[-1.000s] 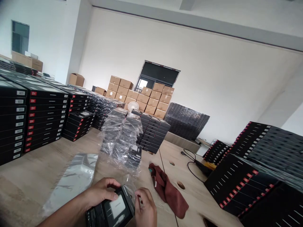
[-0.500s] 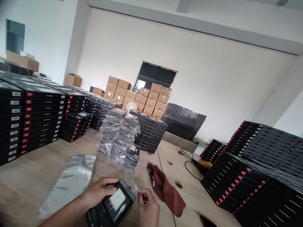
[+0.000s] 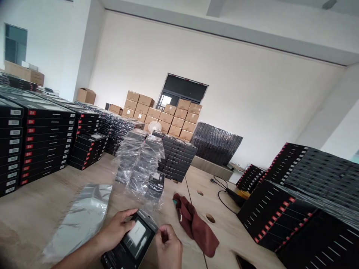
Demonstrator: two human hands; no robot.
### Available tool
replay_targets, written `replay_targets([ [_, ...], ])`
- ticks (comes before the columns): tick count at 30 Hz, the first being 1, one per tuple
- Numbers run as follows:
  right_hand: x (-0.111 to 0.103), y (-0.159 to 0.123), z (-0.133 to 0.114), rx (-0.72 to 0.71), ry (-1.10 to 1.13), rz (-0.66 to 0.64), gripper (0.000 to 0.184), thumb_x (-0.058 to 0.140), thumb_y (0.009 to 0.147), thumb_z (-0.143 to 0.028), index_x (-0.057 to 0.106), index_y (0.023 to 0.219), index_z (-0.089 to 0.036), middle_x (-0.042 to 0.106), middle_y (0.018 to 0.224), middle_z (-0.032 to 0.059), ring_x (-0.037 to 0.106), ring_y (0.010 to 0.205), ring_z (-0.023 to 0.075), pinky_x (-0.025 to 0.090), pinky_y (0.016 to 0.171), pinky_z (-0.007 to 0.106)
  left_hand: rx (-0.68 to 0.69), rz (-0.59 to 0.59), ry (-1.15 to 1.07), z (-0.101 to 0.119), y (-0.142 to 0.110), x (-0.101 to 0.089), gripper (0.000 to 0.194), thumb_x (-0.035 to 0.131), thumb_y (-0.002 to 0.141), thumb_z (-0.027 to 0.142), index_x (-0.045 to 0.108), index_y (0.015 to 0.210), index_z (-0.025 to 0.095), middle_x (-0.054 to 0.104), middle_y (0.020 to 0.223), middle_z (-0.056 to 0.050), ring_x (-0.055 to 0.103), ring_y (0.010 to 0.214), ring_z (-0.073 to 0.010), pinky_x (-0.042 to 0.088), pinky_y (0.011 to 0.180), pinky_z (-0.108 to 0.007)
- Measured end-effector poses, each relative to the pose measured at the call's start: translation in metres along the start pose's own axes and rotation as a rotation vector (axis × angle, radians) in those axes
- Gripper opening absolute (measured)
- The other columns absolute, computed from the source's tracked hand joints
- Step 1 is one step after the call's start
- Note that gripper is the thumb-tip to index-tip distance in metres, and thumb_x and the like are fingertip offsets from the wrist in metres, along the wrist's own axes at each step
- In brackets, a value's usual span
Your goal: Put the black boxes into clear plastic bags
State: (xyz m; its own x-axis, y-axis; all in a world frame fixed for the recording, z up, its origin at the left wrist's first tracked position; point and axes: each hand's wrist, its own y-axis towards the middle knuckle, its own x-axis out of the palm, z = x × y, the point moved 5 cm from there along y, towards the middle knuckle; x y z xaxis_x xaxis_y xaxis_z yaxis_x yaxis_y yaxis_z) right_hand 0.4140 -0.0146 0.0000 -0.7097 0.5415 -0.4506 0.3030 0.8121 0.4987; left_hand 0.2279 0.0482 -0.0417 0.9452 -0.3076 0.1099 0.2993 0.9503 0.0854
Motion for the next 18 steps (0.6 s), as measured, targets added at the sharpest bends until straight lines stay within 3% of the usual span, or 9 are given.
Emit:
replay_targets([
  [6,0.004,-0.002,0.005,-0.066,0.096,-0.016,0.020,0.061,0.073,-0.037,0.059,0.065,-0.019,0.054,0.055,-0.0025,0.052,0.050,0.0125,0.044,0.051,0.020,0.034,-0.040,0.000,0.007,-0.001,0.002,0.040,0.055,0.071,0.028,0.064,0.108,0.013,0.070,0.101,-0.007,0.062,0.095,-0.0235,0.045,0.084,-0.030],
  [10,0.012,-0.006,0.008,0.105,0.301,-0.072,0.032,0.058,0.076,-0.049,0.060,0.071,-0.017,0.059,0.067,0.0014,0.055,0.060,0.0152,0.045,0.049,0.021,0.127,0.038,0.044,0.013,-0.005,0.001,0.039,0.056,0.077,0.037,0.059,0.110,0.016,0.068,0.103,-0.006,0.062,0.090,-0.0226,0.046,0.080,-0.030],
  [13,0.013,-0.007,0.006,0.220,0.492,-0.096,0.037,0.058,0.077,-0.053,0.056,0.068,-0.018,0.058,0.068,0.0008,0.054,0.059,0.0142,0.045,0.047,0.021,0.225,0.000,-0.020,0.025,-0.011,0.006,0.040,0.057,0.079,0.043,0.057,0.111,0.019,0.067,0.105,-0.006,0.063,0.089,-0.0221,0.048,0.079,-0.030],
  [16,0.001,-0.004,-0.007,0.153,0.565,-0.050,0.032,0.067,0.074,-0.047,0.053,0.067,-0.019,0.055,0.061,-0.0031,0.052,0.055,0.0111,0.045,0.051,0.020,0.262,-0.052,-0.129,0.040,-0.015,0.009,0.034,0.063,0.075,0.043,0.060,0.098,0.019,0.066,0.108,-0.006,0.061,0.098,-0.0219,0.046,0.088,-0.029],
  [18,-0.007,-0.003,-0.017,0.097,0.569,-0.059,0.029,0.071,0.071,-0.044,0.056,0.078,-0.020,0.061,0.070,-0.0013,0.058,0.063,0.0137,0.048,0.058,0.022,0.257,-0.039,-0.182,0.047,-0.015,0.005,0.036,0.069,0.070,0.041,0.060,0.098,0.019,0.066,0.106,-0.006,0.060,0.101,-0.0221,0.045,0.092,-0.030],
])
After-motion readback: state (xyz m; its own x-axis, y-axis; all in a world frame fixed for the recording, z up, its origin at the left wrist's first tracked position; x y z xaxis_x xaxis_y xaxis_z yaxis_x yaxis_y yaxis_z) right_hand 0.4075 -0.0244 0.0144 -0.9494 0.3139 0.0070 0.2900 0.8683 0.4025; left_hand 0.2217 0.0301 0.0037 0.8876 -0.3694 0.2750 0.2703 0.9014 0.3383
